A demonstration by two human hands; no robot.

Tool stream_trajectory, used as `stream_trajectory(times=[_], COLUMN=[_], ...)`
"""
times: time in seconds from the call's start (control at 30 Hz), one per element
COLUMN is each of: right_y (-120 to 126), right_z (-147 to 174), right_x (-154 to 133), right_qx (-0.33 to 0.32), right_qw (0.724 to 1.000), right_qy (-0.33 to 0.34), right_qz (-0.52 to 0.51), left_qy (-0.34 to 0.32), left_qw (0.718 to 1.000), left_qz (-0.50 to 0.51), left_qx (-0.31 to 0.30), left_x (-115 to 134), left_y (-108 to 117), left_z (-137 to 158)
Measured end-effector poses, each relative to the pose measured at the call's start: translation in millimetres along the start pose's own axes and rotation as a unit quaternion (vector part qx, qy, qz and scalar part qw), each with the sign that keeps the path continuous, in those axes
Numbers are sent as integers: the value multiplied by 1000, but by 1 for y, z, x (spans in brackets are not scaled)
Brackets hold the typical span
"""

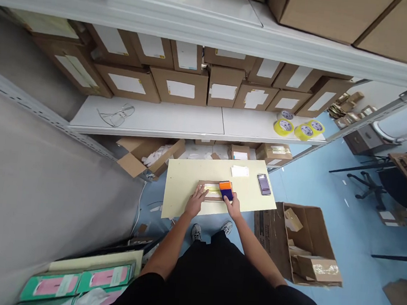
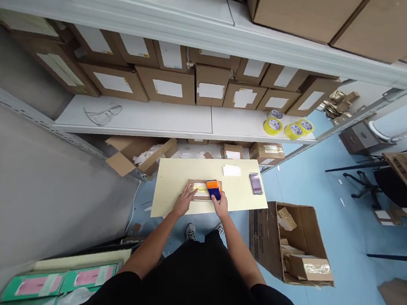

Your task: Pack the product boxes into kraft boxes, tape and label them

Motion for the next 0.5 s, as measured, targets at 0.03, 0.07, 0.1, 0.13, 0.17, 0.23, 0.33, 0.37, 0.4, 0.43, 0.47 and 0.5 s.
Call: stream_trajectory(times=[0.03, 0.07, 0.1, 0.13, 0.17, 0.23, 0.33, 0.37, 0.4, 0.43, 0.47, 0.5], right_y=[0, 0, 1, 2, 2, 4, 5, 5, 5, 6, 6, 7], right_z=[-1, -3, -5, -6, -8, -10, -7, -5, -2, 1, 3, 5], right_x=[2, 4, 6, 8, 10, 14, 16, 15, 15, 14, 13, 11], right_qx=[1, -1, -7, -15, -25, -47, -84, -97, -109, -121, -132, -141], right_qw=[1000, 1000, 1000, 999, 998, 995, 989, 987, 985, 984, 983, 983], right_qy=[-1, -1, -1, -1, 0, 5, 30, 39, 45, 47, 46, 45], right_qz=[-6, -15, -28, -43, -59, -87, -115, -122, -124, -122, -116, -107], left_qy=[-2, -3, -1, 1, 6, 20, 34, 27, 17, 5, -6, -14], left_qw=[1000, 1000, 999, 999, 998, 997, 994, 993, 991, 989, 986, 981], left_qz=[11, 23, 35, 46, 56, 74, 99, 108, 119, 133, 154, 180], left_qx=[1, 1, 3, 4, 5, 8, 29, 41, 54, 64, 68, 67], left_x=[0, -1, -1, -1, -2, -3, 1, 6, 13, 22, 32, 42], left_y=[2, 4, 7, 10, 14, 24, 46, 54, 61, 68, 73, 76], left_z=[0, 0, 0, -1, -2, -8, -23, -28, -34, -39, -43, -47])
Point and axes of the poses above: each hand's wrist, its own z-axis away from the middle knuckle, its own y-axis out of the back of the hand, x = y × z, the point moved 9 cm from there along -z, towards the middle knuckle, and after that the axes turned 2 degrees about x, right-handed, at the moved point
